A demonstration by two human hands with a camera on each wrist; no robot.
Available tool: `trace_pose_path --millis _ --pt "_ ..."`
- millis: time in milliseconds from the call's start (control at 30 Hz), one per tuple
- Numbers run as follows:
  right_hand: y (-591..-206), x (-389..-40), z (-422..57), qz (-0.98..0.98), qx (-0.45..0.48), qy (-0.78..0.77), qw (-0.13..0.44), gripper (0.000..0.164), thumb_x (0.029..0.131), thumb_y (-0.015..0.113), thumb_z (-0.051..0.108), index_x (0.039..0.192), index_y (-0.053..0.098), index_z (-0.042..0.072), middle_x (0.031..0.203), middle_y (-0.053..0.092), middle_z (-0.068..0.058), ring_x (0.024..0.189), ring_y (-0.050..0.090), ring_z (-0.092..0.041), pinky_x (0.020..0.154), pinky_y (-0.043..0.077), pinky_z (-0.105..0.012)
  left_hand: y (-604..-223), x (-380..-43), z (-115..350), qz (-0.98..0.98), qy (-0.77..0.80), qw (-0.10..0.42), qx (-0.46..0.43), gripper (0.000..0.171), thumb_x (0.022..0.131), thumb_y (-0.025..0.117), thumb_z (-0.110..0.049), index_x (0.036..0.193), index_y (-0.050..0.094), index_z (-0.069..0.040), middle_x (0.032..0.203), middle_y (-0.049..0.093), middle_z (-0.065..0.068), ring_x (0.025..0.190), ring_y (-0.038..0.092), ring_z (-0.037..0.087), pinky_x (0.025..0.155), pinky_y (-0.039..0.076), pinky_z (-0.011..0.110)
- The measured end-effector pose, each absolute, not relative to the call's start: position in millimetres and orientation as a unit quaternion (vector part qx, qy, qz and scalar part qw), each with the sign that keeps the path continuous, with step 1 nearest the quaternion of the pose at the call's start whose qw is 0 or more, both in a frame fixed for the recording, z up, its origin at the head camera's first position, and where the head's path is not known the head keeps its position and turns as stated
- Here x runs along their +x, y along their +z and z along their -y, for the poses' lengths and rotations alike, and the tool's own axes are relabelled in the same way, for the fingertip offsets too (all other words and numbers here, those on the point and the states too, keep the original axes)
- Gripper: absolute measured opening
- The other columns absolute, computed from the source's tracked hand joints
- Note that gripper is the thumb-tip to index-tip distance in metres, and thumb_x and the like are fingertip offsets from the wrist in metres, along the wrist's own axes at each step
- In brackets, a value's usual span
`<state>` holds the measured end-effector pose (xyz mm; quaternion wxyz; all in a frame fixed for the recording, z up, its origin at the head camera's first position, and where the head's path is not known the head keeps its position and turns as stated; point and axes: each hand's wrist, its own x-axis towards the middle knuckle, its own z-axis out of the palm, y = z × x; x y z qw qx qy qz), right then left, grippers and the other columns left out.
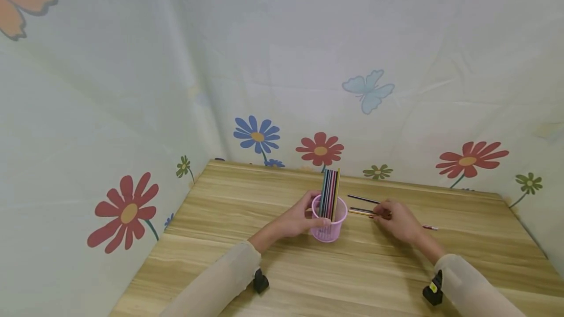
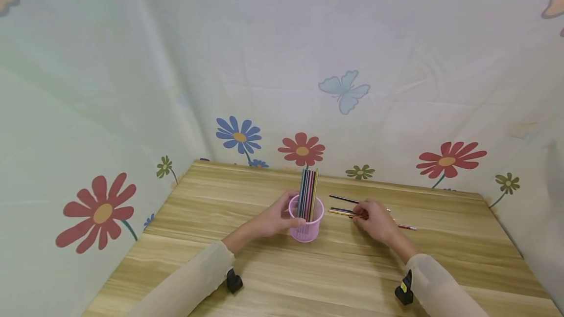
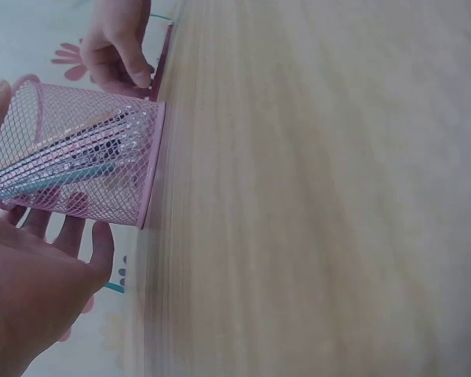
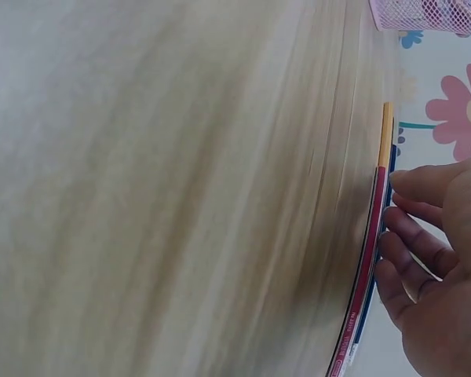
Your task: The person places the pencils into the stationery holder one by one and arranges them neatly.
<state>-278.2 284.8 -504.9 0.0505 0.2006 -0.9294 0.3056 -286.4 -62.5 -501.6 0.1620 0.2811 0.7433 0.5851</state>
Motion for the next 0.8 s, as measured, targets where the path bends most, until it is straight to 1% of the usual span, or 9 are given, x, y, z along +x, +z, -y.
trace_pose_path --millis 100,233,400,600,800 --pt "-505.4 -278.6 -285.4 0.930 0.204 0.300 0.053 0.010 0.094 0.079 0.004 0.103 0.077 0.003 0.096 0.066 -0.003 0.087 0.065 -0.016 0.074 0.058 -0.036 -501.7 -286.3 62.6 -0.743 0.586 0.160 0.281 0.071 0.097 0.081 -0.025 0.153 0.038 -0.024 0.149 0.051 -0.003 0.138 0.052 0.017 0.116 0.045 0.037" --pt "-505.8 -277.8 -284.6 0.932 0.207 0.292 0.059 0.008 0.092 0.080 0.004 0.099 0.078 0.007 0.094 0.065 -0.001 0.085 0.063 -0.014 0.073 0.056 -0.033 -501.7 -285.9 62.6 -0.741 0.588 0.160 0.280 0.071 0.096 0.082 -0.025 0.153 0.039 -0.024 0.149 0.052 -0.002 0.138 0.052 0.018 0.116 0.045 0.037" --pt "-505.4 -275.2 -281.9 0.931 0.222 0.282 0.062 0.010 0.092 0.081 0.003 0.096 0.079 0.012 0.092 0.064 0.001 0.082 0.060 -0.011 0.070 0.053 -0.030 -502.0 -285.7 62.6 -0.742 0.588 0.160 0.279 0.072 0.096 0.082 -0.026 0.154 0.038 -0.025 0.149 0.052 -0.002 0.138 0.052 0.018 0.116 0.045 0.037" --pt "-505.8 -273.9 -280.7 0.933 0.228 0.272 0.060 0.011 0.091 0.081 0.002 0.095 0.078 0.011 0.092 0.063 0.001 0.080 0.058 -0.009 0.068 0.051 -0.028 -503.4 -285.4 62.2 -0.744 0.585 0.158 0.280 0.072 0.096 0.082 -0.026 0.153 0.038 -0.025 0.149 0.052 -0.003 0.138 0.052 0.016 0.116 0.044 0.034" --pt "-508.3 -274.7 -279.5 0.939 0.226 0.255 0.055 0.010 0.091 0.081 0.002 0.092 0.075 0.010 0.088 0.062 0.004 0.078 0.057 -0.008 0.067 0.051 -0.029 -504.1 -284.8 62.0 -0.744 0.584 0.153 0.287 0.071 0.096 0.081 -0.023 0.153 0.039 -0.023 0.150 0.051 -0.001 0.138 0.052 0.018 0.116 0.045 0.035"
